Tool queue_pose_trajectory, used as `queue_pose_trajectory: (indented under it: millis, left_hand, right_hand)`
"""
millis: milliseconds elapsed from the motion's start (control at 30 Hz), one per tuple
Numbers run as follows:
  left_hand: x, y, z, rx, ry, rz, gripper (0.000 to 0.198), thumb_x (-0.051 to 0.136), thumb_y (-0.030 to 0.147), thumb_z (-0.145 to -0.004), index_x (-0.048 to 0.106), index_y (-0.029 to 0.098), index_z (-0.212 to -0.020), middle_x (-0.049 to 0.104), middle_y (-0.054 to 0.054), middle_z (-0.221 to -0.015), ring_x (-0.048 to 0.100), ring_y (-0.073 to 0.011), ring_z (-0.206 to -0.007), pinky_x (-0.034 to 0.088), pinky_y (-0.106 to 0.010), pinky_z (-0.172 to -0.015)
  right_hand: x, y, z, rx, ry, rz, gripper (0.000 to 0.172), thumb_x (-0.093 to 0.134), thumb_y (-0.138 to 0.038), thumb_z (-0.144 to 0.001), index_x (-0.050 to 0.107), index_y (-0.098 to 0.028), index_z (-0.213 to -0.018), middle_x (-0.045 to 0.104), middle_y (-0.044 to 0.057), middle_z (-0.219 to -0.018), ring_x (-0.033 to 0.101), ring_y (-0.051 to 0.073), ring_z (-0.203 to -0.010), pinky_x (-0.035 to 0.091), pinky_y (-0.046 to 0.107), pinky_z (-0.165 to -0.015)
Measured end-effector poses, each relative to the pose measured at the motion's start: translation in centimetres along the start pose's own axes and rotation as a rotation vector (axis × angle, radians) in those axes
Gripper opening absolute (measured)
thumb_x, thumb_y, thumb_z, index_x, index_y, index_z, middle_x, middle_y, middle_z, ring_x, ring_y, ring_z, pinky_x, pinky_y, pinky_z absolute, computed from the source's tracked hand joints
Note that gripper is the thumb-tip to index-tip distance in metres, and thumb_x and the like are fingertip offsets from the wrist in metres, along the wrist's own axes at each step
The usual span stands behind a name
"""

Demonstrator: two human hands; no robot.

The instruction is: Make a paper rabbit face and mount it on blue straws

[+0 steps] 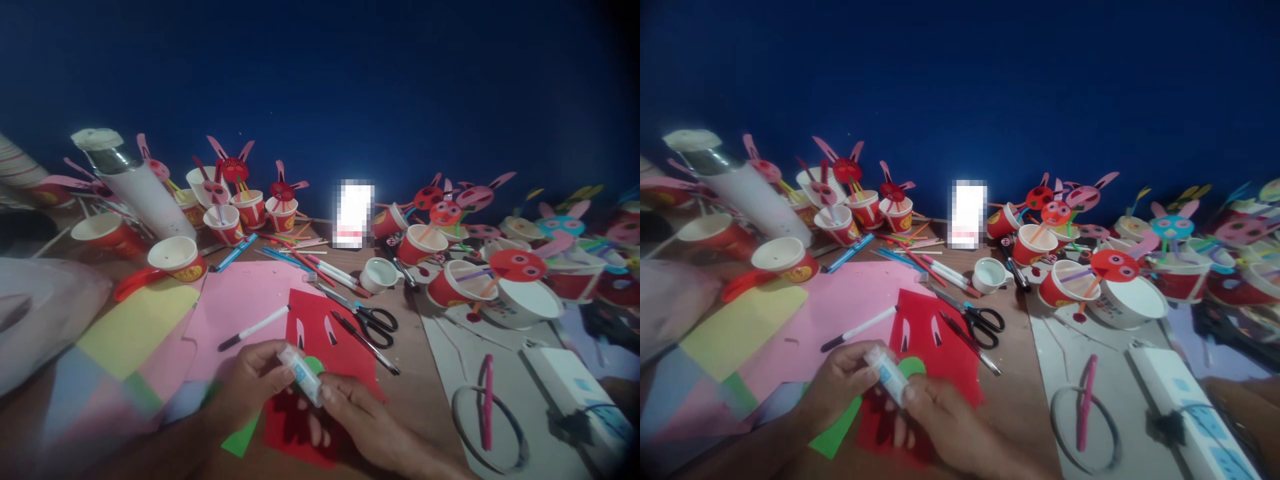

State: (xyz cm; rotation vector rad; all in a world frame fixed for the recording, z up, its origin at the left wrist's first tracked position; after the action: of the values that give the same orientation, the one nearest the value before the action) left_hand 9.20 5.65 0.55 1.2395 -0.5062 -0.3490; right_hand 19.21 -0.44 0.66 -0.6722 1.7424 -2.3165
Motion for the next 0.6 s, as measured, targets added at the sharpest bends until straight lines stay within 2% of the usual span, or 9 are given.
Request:
queue_pose_trajectory:
  millis: [100,267,333,400,467,533,600]
  left_hand:
    - [-0.2,0.2,0.0,0.013,0.019,-0.016,0.031,0.071,0.043,-0.074,0.067,0.013,-0.079,0.059,0.001,-0.061,0.053,-0.0097,-0.055,0.043,-0.019,-0.053]
    - [-0.4,-0.1,0.0,0.007,0.043,-0.040,0.031,0.072,0.043,-0.073,0.067,0.013,-0.077,0.058,0.001,-0.062,0.052,-0.0095,-0.055,0.043,-0.019,-0.053]
    - [-0.4,-0.2,0.0,0.000,0.040,-0.021,0.031,0.072,0.043,-0.072,0.066,0.013,-0.075,0.058,0.001,-0.062,0.052,-0.0097,-0.055,0.043,-0.020,-0.053]
    - [-0.3,-0.2,0.0,-0.007,0.039,-0.005,0.032,0.074,0.044,-0.071,0.066,0.013,-0.076,0.058,0.001,-0.062,0.052,-0.0100,-0.054,0.043,-0.020,-0.052]
    - [-0.2,-0.2,0.0,-0.013,0.037,0.008,0.033,0.074,0.044,-0.070,0.066,0.013,-0.077,0.059,0.000,-0.061,0.053,-0.0102,-0.054,0.043,-0.020,-0.052]
    - [0.2,-0.2,0.0,-0.020,-0.005,0.020,0.033,0.073,0.045,-0.072,0.066,0.013,-0.077,0.059,0.000,-0.061,0.055,-0.0108,-0.054,0.042,-0.020,-0.051]
    - [0.4,0.0,0.1,0.000,-0.035,0.017,0.032,0.071,0.044,-0.074,0.065,0.013,-0.078,0.059,0.000,-0.061,0.055,-0.0108,-0.054,0.041,-0.020,-0.050]
  right_hand:
    - [-0.2,0.3,-0.1,0.020,0.014,0.006,0.046,0.043,-0.055,-0.092,0.057,-0.013,-0.080,0.054,0.001,-0.065,0.048,0.011,-0.057,0.036,0.023,-0.056]
    - [-1.8,0.3,0.2,0.047,0.201,0.177,0.033,0.061,-0.047,-0.083,0.054,-0.016,-0.077,0.049,-0.002,-0.069,0.043,0.011,-0.065,0.032,0.022,-0.058]
    - [-2.2,0.4,0.4,0.050,0.253,0.182,0.034,0.068,-0.047,-0.077,0.051,-0.017,-0.074,0.046,-0.004,-0.068,0.041,0.010,-0.064,0.030,0.021,-0.057]
    - [-1.9,0.5,0.3,0.018,0.224,0.118,0.037,0.067,-0.051,-0.077,0.051,-0.017,-0.075,0.048,-0.003,-0.068,0.042,0.010,-0.064,0.032,0.021,-0.057]
    - [-1.1,0.4,0.1,-0.019,0.133,0.038,0.043,0.051,-0.058,-0.086,0.054,-0.016,-0.077,0.053,-0.001,-0.069,0.047,0.011,-0.064,0.036,0.023,-0.061]
    - [-0.2,0.6,-0.1,-0.017,0.032,-0.024,0.054,0.034,-0.062,-0.092,0.057,-0.014,-0.079,0.056,0.002,-0.067,0.050,0.012,-0.061,0.039,0.025,-0.061]
    - [0.5,0.9,-0.2,0.013,-0.042,-0.065,0.060,0.031,-0.066,-0.090,0.059,-0.013,-0.081,0.056,0.002,-0.063,0.050,0.011,-0.055,0.039,0.024,-0.057]
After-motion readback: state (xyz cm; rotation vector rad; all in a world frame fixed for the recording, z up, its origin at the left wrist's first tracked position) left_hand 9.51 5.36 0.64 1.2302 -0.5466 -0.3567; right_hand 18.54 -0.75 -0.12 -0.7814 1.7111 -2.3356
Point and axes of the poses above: each hand's wrist, its own z-axis away from the middle knuckle, its own x-axis out of the palm, y = z × x, the point moved 9 cm from there along -z, towards the middle knuckle
